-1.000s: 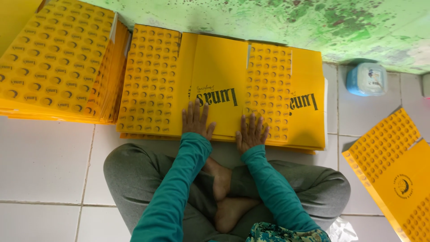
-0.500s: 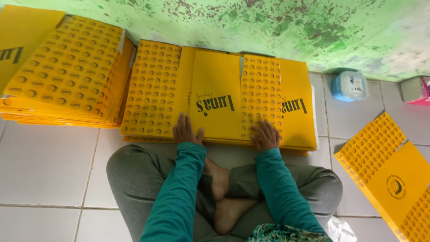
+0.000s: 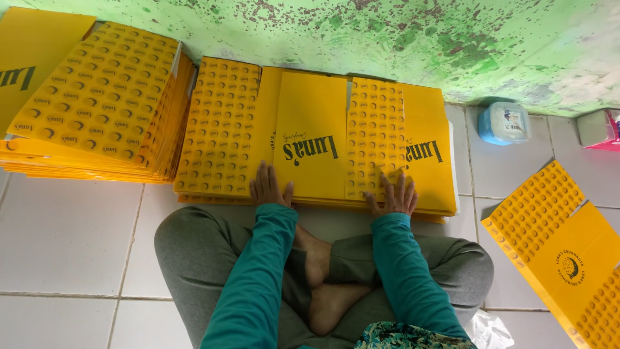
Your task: Folding flat yellow cardboard sheets into boxes and stacking them
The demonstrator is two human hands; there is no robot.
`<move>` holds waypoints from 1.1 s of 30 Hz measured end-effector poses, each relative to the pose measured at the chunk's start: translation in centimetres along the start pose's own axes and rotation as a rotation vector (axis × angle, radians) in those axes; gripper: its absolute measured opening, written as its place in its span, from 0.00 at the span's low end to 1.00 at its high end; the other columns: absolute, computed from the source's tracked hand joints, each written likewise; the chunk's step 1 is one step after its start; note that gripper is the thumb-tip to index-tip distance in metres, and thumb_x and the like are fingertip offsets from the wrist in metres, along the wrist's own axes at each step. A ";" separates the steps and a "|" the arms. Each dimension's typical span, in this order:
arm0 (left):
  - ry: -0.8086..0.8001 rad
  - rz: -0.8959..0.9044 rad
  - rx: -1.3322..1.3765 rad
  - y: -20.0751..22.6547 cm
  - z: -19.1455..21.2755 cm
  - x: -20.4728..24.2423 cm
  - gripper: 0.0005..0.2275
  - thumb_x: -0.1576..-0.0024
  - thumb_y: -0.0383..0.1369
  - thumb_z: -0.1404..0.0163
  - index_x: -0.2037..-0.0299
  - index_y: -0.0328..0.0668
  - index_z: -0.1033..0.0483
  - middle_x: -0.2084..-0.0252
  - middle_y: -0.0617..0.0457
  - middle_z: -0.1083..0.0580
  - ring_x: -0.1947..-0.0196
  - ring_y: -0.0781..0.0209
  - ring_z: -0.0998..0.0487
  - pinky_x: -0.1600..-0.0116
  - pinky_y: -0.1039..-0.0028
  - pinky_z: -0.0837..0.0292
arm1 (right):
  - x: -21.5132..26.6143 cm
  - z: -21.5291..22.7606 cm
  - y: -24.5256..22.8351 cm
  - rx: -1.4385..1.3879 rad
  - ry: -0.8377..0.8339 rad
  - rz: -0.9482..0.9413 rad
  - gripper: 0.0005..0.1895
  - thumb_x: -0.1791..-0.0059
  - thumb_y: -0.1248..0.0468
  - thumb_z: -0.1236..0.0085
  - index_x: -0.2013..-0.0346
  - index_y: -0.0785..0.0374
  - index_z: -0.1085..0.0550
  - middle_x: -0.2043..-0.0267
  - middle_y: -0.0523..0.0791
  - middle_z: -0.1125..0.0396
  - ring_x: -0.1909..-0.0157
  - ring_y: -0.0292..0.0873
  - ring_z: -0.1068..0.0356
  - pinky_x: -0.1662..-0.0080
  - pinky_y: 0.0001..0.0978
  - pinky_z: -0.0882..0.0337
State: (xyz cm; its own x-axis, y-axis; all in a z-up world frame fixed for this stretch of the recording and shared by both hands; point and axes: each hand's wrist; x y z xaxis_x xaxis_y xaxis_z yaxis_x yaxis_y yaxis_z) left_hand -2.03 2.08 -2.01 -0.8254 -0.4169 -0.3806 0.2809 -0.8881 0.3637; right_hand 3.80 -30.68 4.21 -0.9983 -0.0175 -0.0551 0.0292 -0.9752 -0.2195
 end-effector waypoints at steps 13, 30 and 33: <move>0.033 -0.001 -0.009 -0.2 -0.7 0.0 0.33 0.37 0.59 0.61 0.27 0.48 0.42 0.23 0.53 0.45 0.24 0.54 0.48 0.23 0.56 0.63 | -0.9 -1.9 2.4 0.065 0.197 0.073 0.22 0.45 0.40 0.59 0.35 0.23 0.33 0.27 0.42 0.45 0.27 0.53 0.48 0.35 0.54 0.46; 0.004 0.006 0.033 0.0 -0.3 -0.1 0.33 0.37 0.58 0.60 0.27 0.47 0.43 0.24 0.53 0.45 0.24 0.54 0.49 0.23 0.56 0.65 | -1.5 -2.6 3.3 0.037 0.289 0.076 0.22 0.51 0.37 0.49 0.41 0.21 0.28 0.32 0.37 0.42 0.33 0.48 0.43 0.40 0.50 0.40; 0.012 0.007 0.009 -0.2 -0.6 0.0 0.34 0.38 0.58 0.60 0.27 0.47 0.43 0.24 0.53 0.45 0.24 0.55 0.49 0.23 0.56 0.65 | -1.4 -2.5 3.3 0.021 0.277 0.061 0.23 0.52 0.38 0.47 0.41 0.21 0.28 0.32 0.37 0.42 0.33 0.48 0.43 0.40 0.51 0.39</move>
State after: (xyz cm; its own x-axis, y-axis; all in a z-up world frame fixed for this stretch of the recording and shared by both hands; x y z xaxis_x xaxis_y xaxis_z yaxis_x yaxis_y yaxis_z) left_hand -1.82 2.09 -2.58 -0.8178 -0.4252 -0.3878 0.2822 -0.8836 0.3737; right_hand 5.46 -33.31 1.11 -0.9431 -0.0185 -0.3320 0.0851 -0.9787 -0.1871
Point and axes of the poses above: each hand's wrist, its own x-axis away from the middle knuckle, its own z-axis out of the back of the hand, y = z × x
